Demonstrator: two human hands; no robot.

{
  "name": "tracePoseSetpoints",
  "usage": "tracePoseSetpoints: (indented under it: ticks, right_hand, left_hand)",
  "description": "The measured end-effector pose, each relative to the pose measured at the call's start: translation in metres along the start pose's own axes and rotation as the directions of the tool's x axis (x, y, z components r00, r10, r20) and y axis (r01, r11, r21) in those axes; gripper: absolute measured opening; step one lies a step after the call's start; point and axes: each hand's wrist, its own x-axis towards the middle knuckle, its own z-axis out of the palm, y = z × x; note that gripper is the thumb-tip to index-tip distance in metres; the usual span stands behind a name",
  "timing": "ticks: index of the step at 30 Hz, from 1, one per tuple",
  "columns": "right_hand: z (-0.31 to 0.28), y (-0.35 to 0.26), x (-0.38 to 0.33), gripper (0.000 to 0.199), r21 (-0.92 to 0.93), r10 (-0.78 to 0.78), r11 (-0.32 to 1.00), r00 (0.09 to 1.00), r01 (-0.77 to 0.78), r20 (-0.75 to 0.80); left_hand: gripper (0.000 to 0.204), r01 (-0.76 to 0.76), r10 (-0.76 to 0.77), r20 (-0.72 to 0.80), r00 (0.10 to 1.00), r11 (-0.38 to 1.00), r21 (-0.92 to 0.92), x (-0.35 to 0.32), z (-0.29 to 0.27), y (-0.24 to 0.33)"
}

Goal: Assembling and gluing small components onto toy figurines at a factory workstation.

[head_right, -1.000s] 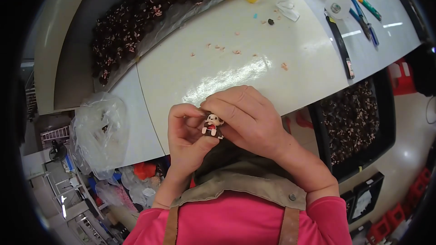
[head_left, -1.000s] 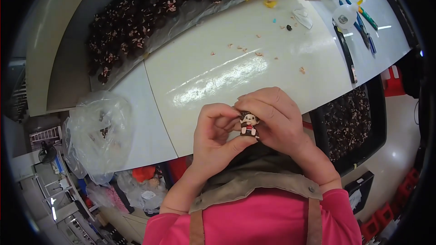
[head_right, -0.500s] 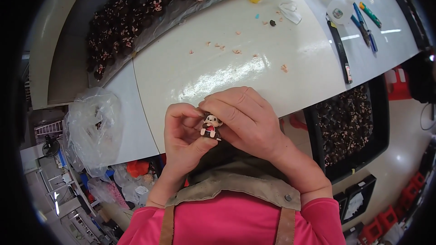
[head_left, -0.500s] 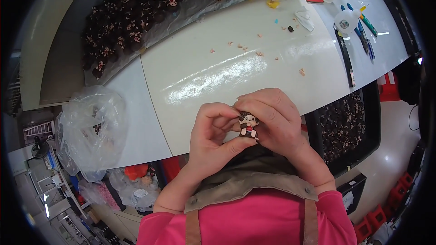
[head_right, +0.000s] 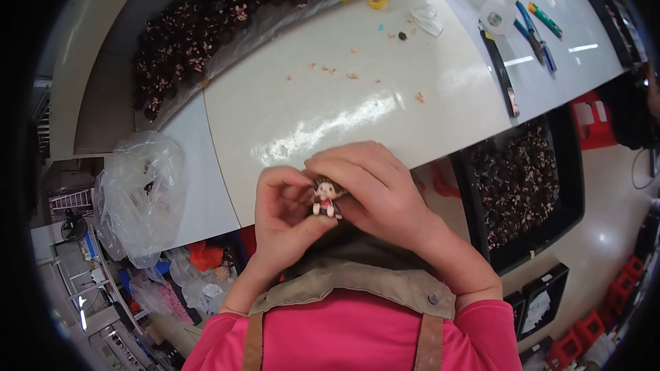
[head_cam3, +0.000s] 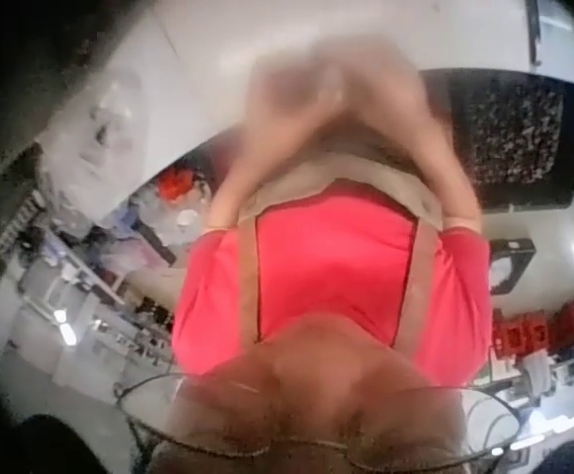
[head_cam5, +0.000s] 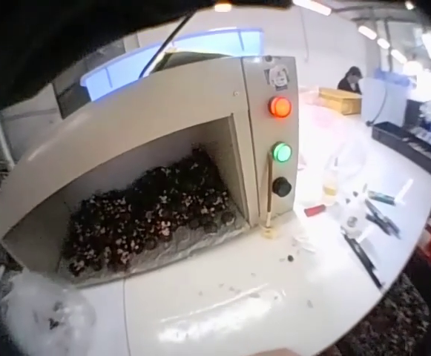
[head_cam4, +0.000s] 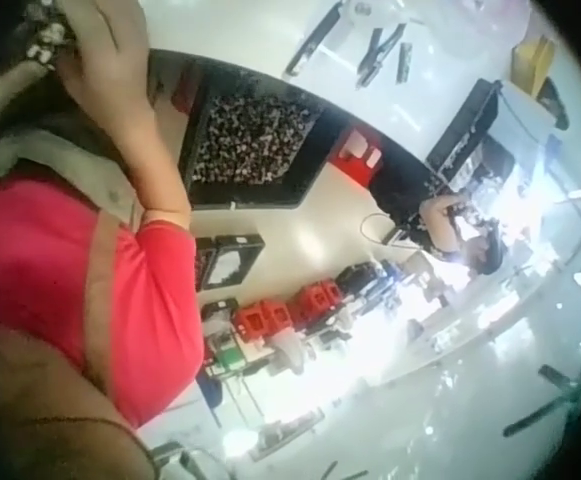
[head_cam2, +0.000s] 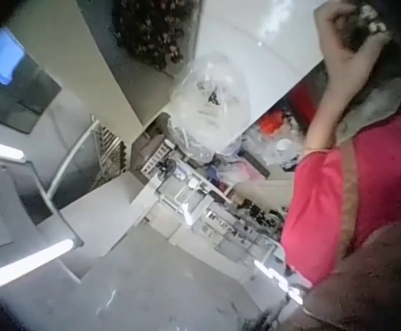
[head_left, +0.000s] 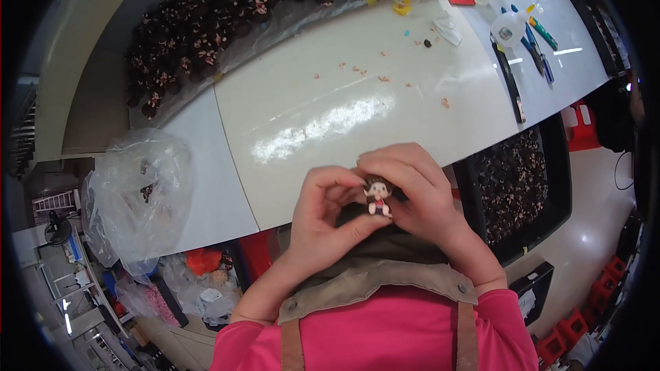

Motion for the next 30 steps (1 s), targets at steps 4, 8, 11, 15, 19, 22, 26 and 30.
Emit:
tracePoseSetpoints:
  ticks: [4, 8, 11, 15, 19, 22, 26, 30]
  right_hand:
    - [-0.020, -0.022, -0.031, 0.048, 0.102, 0.181, 0.975, 0.970, -0.199, 0.162]
    - [-0.028, -0.019, -0.059, 0.050, 0.155, 0.321, 0.918, 0.913, -0.366, 0.253]
    - [-0.028, -0.019, -0.065, 0.050, 0.134, 0.375, 0.897, 0.886, -0.421, 0.274]
    - [-0.016, -0.029, -0.076, 0.053, 0.122, 0.391, 0.891, 0.877, -0.436, 0.280]
    - [-0.011, -0.031, -0.080, 0.055, 0.128, 0.376, 0.895, 0.876, -0.428, 0.301]
    - [-0.007, -0.029, -0.084, 0.055, 0.126, 0.367, 0.901, 0.883, -0.416, 0.291]
    - [-0.003, -0.028, -0.085, 0.054, 0.121, 0.357, 0.908, 0.893, -0.400, 0.276]
    - [-0.001, -0.026, -0.084, 0.052, 0.104, 0.338, 0.921, 0.903, -0.376, 0.266]
  left_hand:
    - [0.047, 0.061, -0.065, 0.088, 0.994, 0.997, 0.050, -0.027, 0.007, 0.004]
    - [0.053, 0.191, -0.202, 0.115, 0.973, 0.977, 0.098, -0.033, 0.013, -0.009]
    - [0.056, 0.263, -0.274, 0.102, 0.956, 0.958, 0.109, -0.035, 0.015, -0.014]
    - [0.057, 0.292, -0.301, 0.054, 0.952, 0.948, 0.128, -0.050, 0.011, -0.017]
    - [0.058, 0.282, -0.289, 0.024, 0.957, 0.948, 0.150, -0.057, 0.011, -0.016]
    - [0.055, 0.287, -0.292, 0.043, 0.956, 0.954, 0.088, -0.059, 0.009, -0.018]
    - [0.055, 0.327, -0.330, 0.025, 0.944, 0.942, 0.073, -0.058, 0.008, -0.018]
    - [0.054, 0.363, -0.363, 0.007, 0.932, 0.932, -0.013, -0.058, 0.007, -0.019]
